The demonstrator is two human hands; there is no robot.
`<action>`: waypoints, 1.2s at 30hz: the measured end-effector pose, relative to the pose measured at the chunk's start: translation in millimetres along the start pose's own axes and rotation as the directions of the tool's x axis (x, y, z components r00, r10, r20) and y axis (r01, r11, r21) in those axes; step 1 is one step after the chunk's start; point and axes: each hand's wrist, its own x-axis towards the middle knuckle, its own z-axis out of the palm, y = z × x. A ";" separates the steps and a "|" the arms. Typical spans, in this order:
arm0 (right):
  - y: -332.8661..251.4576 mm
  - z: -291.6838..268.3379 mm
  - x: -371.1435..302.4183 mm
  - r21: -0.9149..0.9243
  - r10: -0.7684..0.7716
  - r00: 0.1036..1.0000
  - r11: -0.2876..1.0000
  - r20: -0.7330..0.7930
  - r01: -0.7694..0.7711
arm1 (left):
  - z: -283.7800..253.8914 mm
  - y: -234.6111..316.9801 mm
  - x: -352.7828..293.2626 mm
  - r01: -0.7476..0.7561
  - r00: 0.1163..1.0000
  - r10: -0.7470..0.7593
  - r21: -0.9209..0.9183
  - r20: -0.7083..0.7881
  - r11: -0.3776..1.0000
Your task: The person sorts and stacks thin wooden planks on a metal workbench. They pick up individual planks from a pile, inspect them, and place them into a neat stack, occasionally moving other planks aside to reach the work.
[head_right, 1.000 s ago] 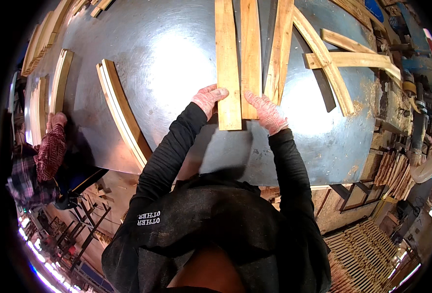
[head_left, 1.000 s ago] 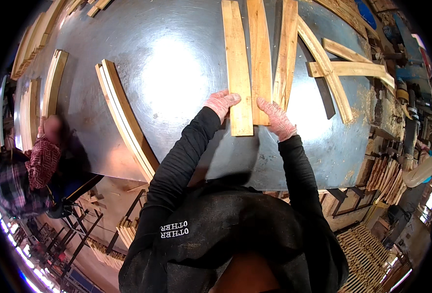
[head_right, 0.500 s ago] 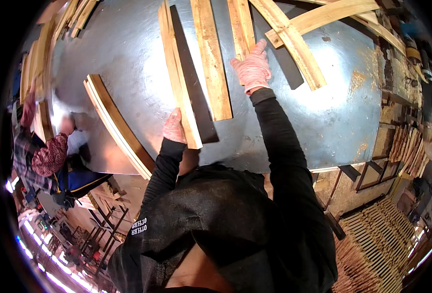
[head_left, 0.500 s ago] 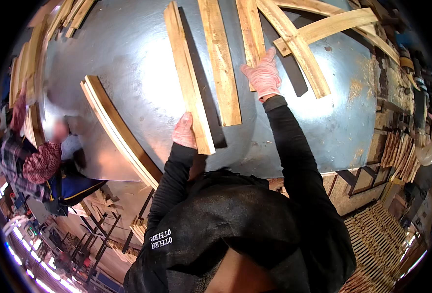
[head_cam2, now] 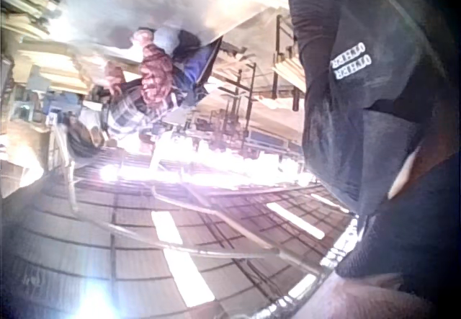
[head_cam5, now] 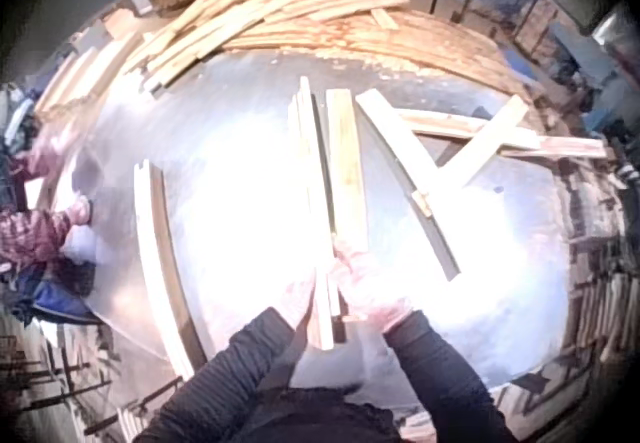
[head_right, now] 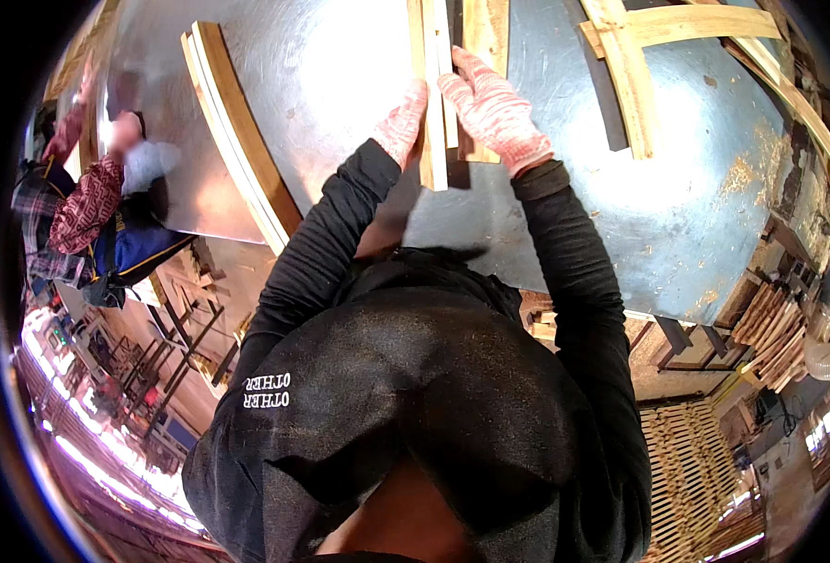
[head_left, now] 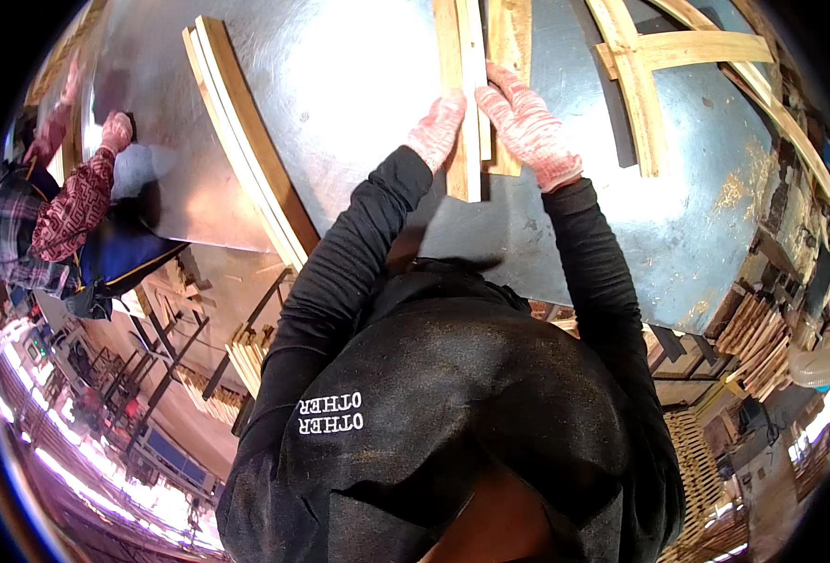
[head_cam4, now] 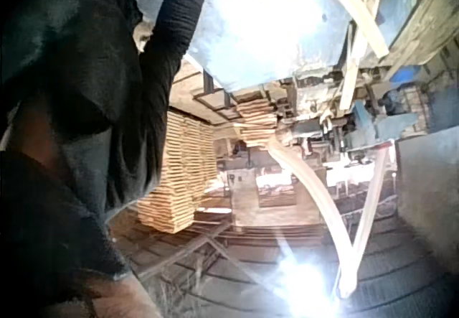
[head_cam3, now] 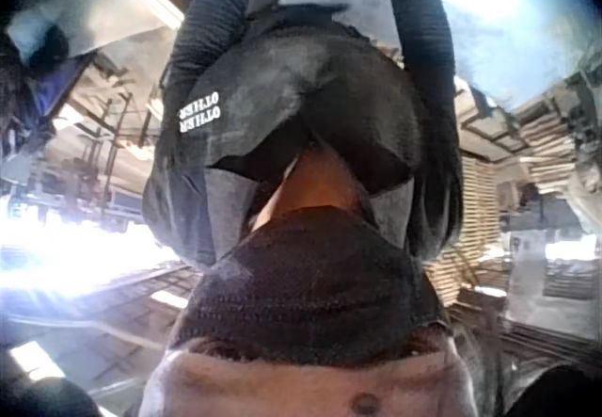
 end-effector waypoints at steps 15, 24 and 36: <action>7.6 -23.0 -17.0 0.654 -0.086 0.927 0.732 0.366 -0.191 | 0.1 95.1 -68.9 -0.406 0.863 0.473 0.801 0.178 0.439; -73.4 -145.8 -25.9 0.006 -0.263 0.842 0.955 0.471 0.295 | -12.1 240.7 -71.9 -0.236 0.576 0.126 0.312 0.808 -0.920; 43.5 -37.7 5.5 -0.584 0.194 0.906 0.709 -0.377 -0.395 | -229.8 187.2 -111.6 0.779 0.556 0.563 0.620 -0.612 -0.096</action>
